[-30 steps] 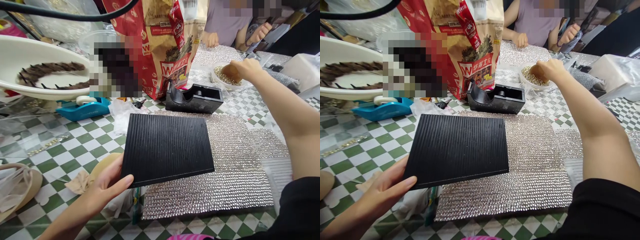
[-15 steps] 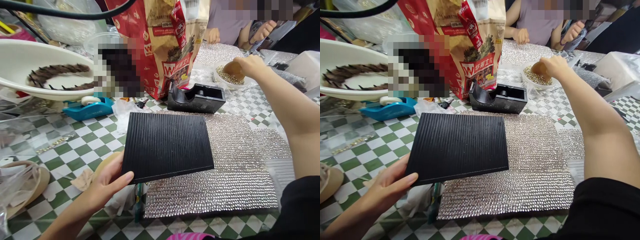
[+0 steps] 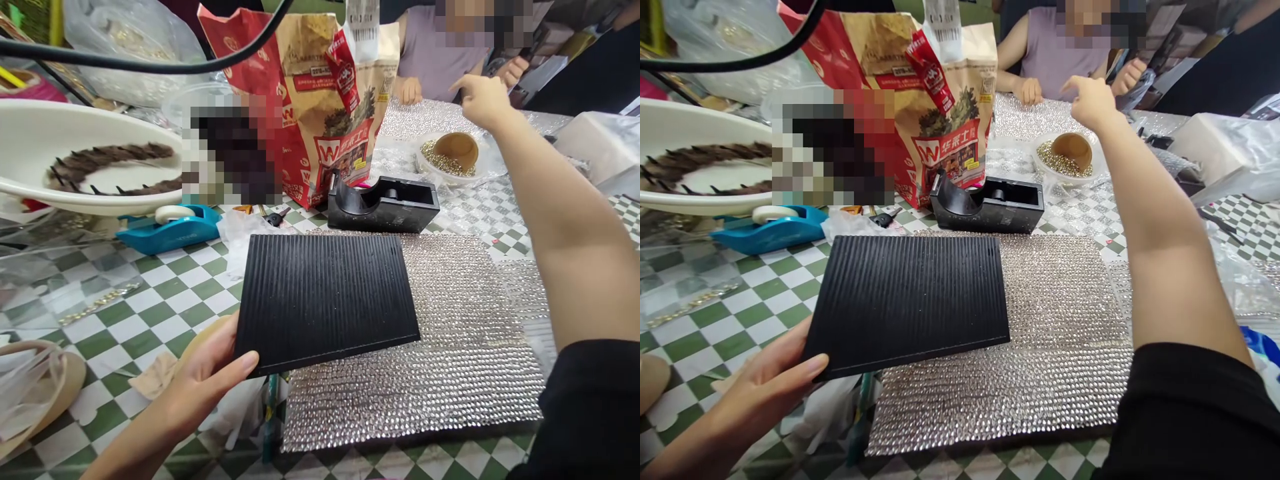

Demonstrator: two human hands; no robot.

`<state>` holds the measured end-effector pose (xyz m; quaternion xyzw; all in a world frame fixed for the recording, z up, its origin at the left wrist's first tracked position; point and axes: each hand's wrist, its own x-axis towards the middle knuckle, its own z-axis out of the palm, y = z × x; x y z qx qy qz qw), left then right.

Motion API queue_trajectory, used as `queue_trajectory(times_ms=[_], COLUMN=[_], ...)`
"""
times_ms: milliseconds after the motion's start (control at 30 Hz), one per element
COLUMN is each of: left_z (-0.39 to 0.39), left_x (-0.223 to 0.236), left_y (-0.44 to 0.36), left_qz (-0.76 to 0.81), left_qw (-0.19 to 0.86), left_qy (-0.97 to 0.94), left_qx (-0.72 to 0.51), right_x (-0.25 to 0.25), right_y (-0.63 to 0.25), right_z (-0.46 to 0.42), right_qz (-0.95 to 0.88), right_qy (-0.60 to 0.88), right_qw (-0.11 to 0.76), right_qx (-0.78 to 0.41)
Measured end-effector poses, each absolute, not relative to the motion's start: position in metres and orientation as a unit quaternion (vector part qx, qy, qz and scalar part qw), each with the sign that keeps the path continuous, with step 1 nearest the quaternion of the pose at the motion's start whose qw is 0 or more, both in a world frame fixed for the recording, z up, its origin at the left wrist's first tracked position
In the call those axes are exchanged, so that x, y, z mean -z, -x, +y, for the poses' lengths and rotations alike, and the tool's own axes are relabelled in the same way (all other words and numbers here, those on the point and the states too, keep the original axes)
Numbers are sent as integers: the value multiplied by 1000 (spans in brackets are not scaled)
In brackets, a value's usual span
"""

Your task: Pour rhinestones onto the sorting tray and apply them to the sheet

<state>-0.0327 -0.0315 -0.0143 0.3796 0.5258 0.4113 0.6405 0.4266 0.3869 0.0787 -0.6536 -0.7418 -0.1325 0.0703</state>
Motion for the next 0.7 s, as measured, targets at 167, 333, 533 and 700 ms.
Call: queue_trajectory(times_ms=[167, 333, 533, 700], left_z=[-33, -33, -31, -32], left_x=[17, 7, 4, 4], left_y=[34, 24, 25, 27], left_qz=[517, 540, 552, 561], left_qw=[660, 675, 671, 673], left_qy=[-359, -302, -301, -301], left_qx=[-410, -402, -395, -378], right_x=[-61, -32, -17, -30], right_y=[-386, -371, -331, -310], right_z=[425, 436, 437, 428], right_qz=[-765, -756, -778, -796], right_qy=[640, 654, 625, 596], right_qw=[44, 28, 34, -17], right_qx=[52, 6, -53, -104])
